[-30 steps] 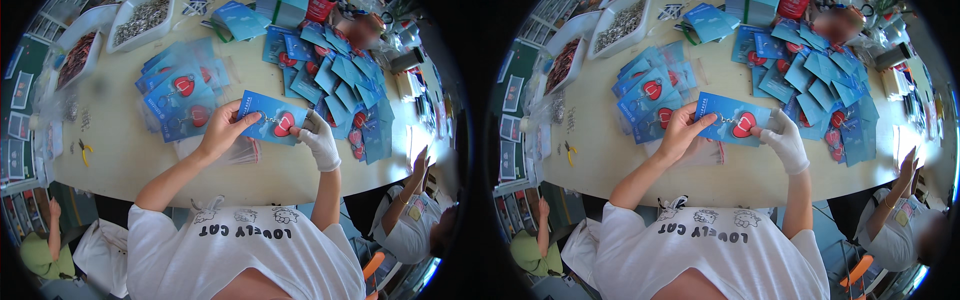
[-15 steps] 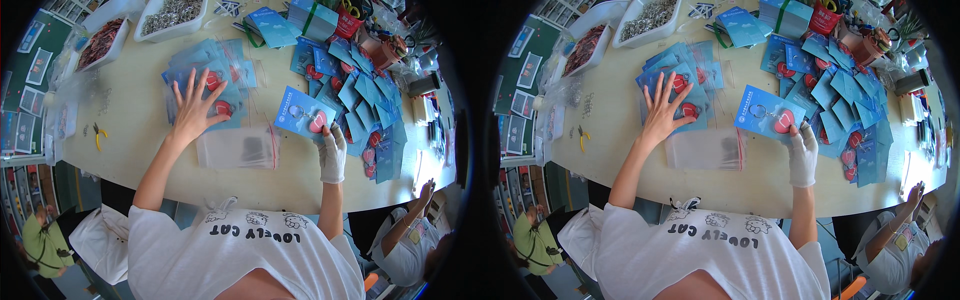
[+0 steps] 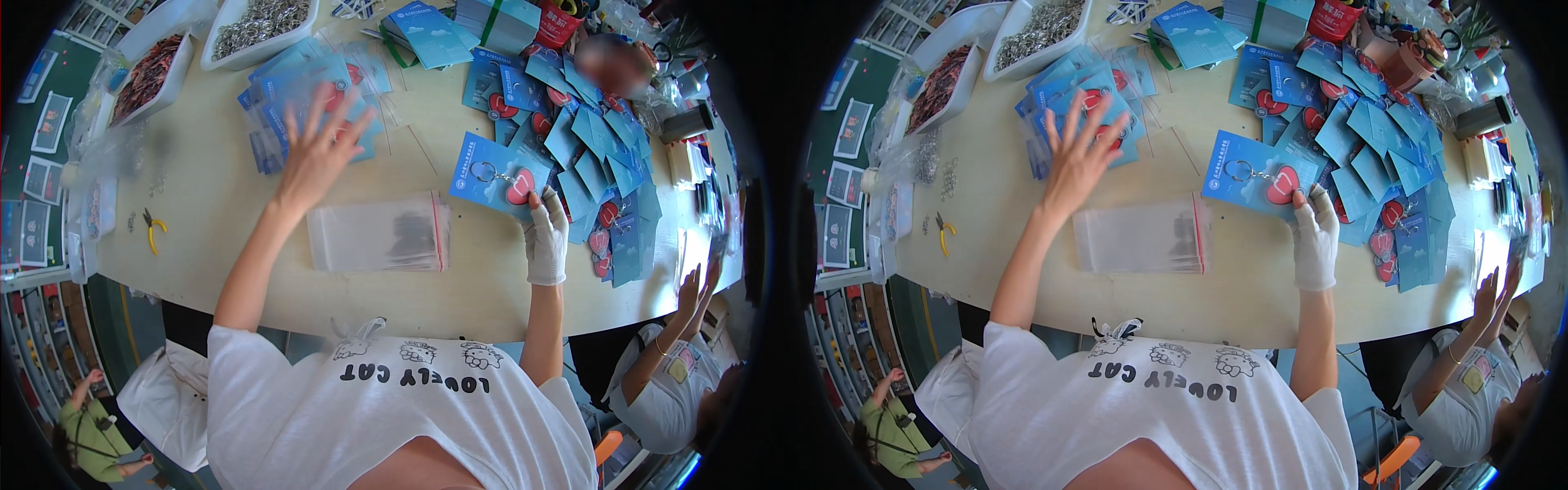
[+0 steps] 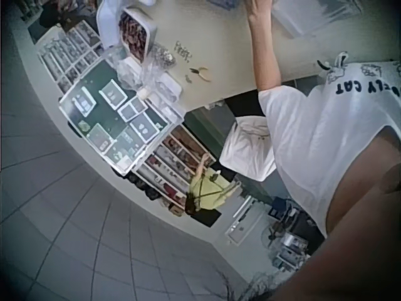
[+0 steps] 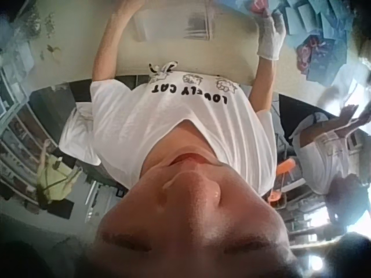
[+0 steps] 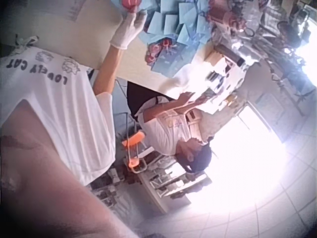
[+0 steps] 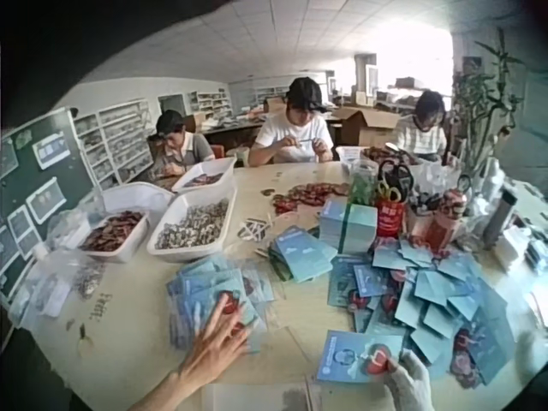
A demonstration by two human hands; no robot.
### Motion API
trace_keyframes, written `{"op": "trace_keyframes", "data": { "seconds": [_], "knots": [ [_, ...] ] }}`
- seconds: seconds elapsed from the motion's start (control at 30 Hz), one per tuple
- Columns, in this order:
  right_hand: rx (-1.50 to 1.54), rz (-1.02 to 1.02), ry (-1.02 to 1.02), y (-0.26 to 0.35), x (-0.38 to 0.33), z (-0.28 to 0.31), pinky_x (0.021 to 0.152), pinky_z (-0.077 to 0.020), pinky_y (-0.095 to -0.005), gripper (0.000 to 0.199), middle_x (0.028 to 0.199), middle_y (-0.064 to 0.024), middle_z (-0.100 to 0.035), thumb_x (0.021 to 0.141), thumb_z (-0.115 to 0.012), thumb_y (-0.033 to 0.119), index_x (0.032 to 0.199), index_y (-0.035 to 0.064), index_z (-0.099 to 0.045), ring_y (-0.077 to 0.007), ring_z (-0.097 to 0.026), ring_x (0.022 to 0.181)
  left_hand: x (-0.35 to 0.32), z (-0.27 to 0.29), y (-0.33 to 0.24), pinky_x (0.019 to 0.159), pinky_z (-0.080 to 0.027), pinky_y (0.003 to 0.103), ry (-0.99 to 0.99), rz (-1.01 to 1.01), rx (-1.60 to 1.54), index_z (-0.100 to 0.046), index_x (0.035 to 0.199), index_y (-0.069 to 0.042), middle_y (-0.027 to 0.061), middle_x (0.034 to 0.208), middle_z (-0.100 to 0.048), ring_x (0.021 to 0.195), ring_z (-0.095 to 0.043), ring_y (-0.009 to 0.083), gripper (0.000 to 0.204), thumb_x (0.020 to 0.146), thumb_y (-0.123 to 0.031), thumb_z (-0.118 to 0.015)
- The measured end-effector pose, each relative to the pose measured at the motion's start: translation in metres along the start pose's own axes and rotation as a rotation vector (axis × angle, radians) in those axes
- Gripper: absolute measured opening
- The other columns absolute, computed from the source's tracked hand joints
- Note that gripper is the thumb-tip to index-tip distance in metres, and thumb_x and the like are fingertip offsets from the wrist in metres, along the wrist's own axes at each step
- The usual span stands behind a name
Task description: The person sits at a table and repeatedly picks up heart-shaped keychains attached to blue cards. They insert each keychain into a clear plastic bag and place the packaged item into a growing stack on the table.
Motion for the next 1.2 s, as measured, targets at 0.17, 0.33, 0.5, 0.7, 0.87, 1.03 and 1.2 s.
{"op": "trace_keyframes", "data": {
  "seconds": [0.17, 0.33, 0.5, 0.7, 0.87, 1.03, 1.2],
  "knots": [
    [0.001, -0.015, -0.027, 0.002, 0.004, -0.005, 0.067, -0.0422, -0.0174, 0.028, 0.095, 0.0008, -0.055, 0.091, -0.065, 0.02, 0.109, 0.0026, -0.053, -0.0035, -0.052, 0.081, -0.004, -0.007, -0.075, 0.109, -0.008, 0.066, 0.189, -0.066, -0.118, -0.052, 0.129, 0.004, 0.0098, 0.149, -0.034, 0.143, -0.019, 0.033, 0.066, 0.083, -0.041, -0.065],
    [-0.064, -0.011, -0.062, 0.003, 0.003, -0.005, 0.064, -0.0389, -0.0161, 0.026, 0.094, 0.0019, -0.055, 0.092, -0.063, 0.018, 0.109, 0.0023, -0.053, -0.0014, -0.049, 0.077, 0.024, -0.026, -0.055, 0.109, -0.005, 0.067, 0.099, 0.064, -0.077, -0.057, 0.12, 0.005, 0.0149, 0.143, -0.037, 0.144, -0.015, 0.0319, 0.065, 0.08, -0.045, -0.068],
    [-0.099, 0.004, -0.078, 0.005, 0.004, -0.006, 0.064, -0.0395, -0.017, 0.024, 0.094, 0.0032, -0.055, 0.092, -0.061, 0.018, 0.11, 0.0028, -0.054, -0.0013, -0.05, 0.077, 0.032, -0.033, -0.047, 0.109, -0.005, 0.067, 0.167, 0.066, -0.225, -0.061, 0.109, -0.006, 0.0136, 0.133, -0.044, 0.14, -0.022, 0.0312, 0.052, 0.073, -0.04, -0.076],
    [-0.066, -0.011, -0.061, 0.006, 0.005, -0.009, 0.07, -0.0443, -0.02, 0.026, 0.095, 0.0021, -0.056, 0.092, -0.062, 0.019, 0.11, 0.0024, -0.053, -0.0032, -0.053, 0.082, 0.031, -0.008, -0.054, 0.11, -0.011, 0.064, 0.021, -0.016, -0.277, -0.061, 0.099, -0.009, 0.0076, 0.131, -0.046, 0.136, -0.029, 0.0286, 0.037, 0.073, -0.03, -0.078],
    [-0.002, -0.032, -0.094, -0.003, 0.007, -0.003, 0.071, -0.045, -0.0216, 0.036, 0.102, 0.0002, -0.056, 0.092, -0.064, 0.021, 0.117, -0.0004, -0.051, -0.0048, -0.054, 0.087, 0.001, 0.006, -0.037, 0.111, -0.011, 0.063, 0.136, -0.079, -0.195, -0.064, 0.112, -0.014, 0.0064, 0.142, -0.04, 0.137, -0.03, 0.0277, 0.037, 0.077, -0.021, -0.074],
    [-0.039, -0.032, -0.016, -0.01, 0.014, -0.003, 0.076, -0.0499, -0.0238, 0.027, 0.104, 0.0002, -0.061, 0.094, -0.06, 0.016, 0.117, 0.0032, -0.054, -0.0073, -0.06, 0.091, -0.006, -0.003, 0.008, 0.111, -0.014, 0.06, 0.017, -0.032, 0.116, -0.062, 0.124, -0.023, 0.0066, 0.144, -0.04, 0.138, -0.031, 0.0273, 0.047, 0.078, -0.012, -0.07],
    [-0.165, -0.02, -0.053, -0.006, 0.015, -0.01, 0.068, -0.0413, -0.018, 0.045, 0.1, 0.0009, -0.055, 0.091, -0.064, 0.022, 0.125, -0.0037, -0.048, -0.0026, -0.051, 0.083, -0.01, 0.002, -0.037, 0.11, -0.02, 0.057, 0.035, -0.063, -0.144, -0.057, 0.128, -0.01, 0.0119, 0.141, -0.043, 0.137, -0.031, 0.0321, 0.042, 0.087, -0.016, -0.061]
  ]
}}
Point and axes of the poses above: each hand's wrist, its own x-axis towards the middle knuckle, its own z-axis out of the back of the hand, y = z × x, the point moved 5 cm from there along x, towards the middle knuckle
